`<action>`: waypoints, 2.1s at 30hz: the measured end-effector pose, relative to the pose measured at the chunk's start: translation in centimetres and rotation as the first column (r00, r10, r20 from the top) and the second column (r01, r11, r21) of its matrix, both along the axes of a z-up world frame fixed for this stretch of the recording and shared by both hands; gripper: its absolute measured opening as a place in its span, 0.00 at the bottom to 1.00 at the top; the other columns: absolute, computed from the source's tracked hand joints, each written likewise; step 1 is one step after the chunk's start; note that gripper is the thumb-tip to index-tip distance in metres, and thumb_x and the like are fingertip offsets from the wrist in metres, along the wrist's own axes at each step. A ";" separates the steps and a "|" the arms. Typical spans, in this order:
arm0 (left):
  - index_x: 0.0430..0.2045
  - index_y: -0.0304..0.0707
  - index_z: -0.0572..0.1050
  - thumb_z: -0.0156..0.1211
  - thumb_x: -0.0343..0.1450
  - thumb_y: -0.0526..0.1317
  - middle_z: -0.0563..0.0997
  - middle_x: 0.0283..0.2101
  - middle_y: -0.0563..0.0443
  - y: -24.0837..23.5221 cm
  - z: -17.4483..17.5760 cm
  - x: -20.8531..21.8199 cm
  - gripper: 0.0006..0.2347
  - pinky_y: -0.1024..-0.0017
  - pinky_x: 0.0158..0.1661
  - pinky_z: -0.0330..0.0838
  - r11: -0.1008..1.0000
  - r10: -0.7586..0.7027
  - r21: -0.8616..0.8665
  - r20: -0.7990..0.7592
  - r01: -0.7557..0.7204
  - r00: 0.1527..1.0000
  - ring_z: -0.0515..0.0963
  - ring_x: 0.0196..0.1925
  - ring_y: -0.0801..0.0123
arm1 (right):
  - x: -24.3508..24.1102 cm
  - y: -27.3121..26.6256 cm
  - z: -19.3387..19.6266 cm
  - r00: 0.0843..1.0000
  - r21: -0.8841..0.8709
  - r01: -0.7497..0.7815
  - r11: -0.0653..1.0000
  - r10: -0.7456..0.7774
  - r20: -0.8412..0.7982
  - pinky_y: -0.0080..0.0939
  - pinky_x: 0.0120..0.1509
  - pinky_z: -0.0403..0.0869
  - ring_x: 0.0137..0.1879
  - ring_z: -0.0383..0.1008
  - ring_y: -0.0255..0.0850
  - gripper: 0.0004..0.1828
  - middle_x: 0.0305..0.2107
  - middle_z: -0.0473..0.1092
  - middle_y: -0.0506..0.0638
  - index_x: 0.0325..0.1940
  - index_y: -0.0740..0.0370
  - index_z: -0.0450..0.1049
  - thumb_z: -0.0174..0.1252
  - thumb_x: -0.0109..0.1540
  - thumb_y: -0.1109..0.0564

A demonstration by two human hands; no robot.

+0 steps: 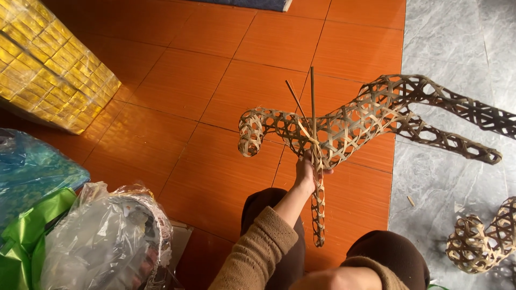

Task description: The person assembles a woven bamboo horse sculpture by joining pre-made sections and securing them with green plastic ties. They use scissors to trim excess material and tie the joints together.

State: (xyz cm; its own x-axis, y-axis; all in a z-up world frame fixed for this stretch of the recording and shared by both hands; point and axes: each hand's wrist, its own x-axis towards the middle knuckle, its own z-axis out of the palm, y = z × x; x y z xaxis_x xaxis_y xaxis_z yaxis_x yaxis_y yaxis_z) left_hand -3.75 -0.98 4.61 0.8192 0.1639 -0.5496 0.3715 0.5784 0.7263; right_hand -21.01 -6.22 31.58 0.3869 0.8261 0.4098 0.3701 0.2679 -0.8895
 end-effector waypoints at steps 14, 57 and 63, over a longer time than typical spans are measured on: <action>0.58 0.16 0.58 0.64 0.65 0.58 0.64 0.57 0.18 -0.2 0.6 -0.5 0.40 0.49 0.45 0.74 0.991 0.125 0.034 0.053 -0.127 0.991 0.70 0.58 0.37 | 15.2 -0.2 -17.5 0.200 0.105 0.961 0.255 -0.906 0.372 0.48 0.45 0.76 0.42 0.76 0.54 0.17 0.34 0.69 0.62 0.50 0.71 0.74 0.65 0.58 0.65; 0.56 0.59 0.54 0.64 0.69 0.51 0.69 0.54 0.35 6.3 -1.5 3.0 0.26 0.63 0.37 0.84 0.845 0.530 -0.098 0.285 -0.525 0.799 0.83 0.41 0.47 | 15.2 -13.2 -24.4 0.311 -0.374 0.925 -0.061 -0.440 0.842 0.43 0.38 0.73 0.31 0.77 0.45 0.14 0.23 0.70 0.46 0.47 0.44 0.71 0.44 0.69 0.40; 0.61 0.52 0.49 0.62 0.70 0.46 0.66 0.53 0.33 4.4 -0.1 2.6 0.30 0.65 0.33 0.84 0.911 0.372 0.017 0.393 -0.411 0.841 0.84 0.31 0.47 | 13.9 -10.5 -23.1 0.585 -0.601 0.798 0.030 -0.276 0.763 0.44 0.47 0.73 0.33 0.78 0.43 0.18 0.24 0.74 0.48 0.41 0.50 0.75 0.40 0.69 0.44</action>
State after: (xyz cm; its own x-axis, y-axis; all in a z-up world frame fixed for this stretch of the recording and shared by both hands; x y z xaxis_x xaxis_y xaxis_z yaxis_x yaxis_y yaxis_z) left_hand -1.17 3.46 4.47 0.8150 0.5508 -0.1799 -0.1811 0.5371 0.8238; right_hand -7.07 -16.75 8.52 0.9446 0.3114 -0.1040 0.3028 -0.9487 -0.0907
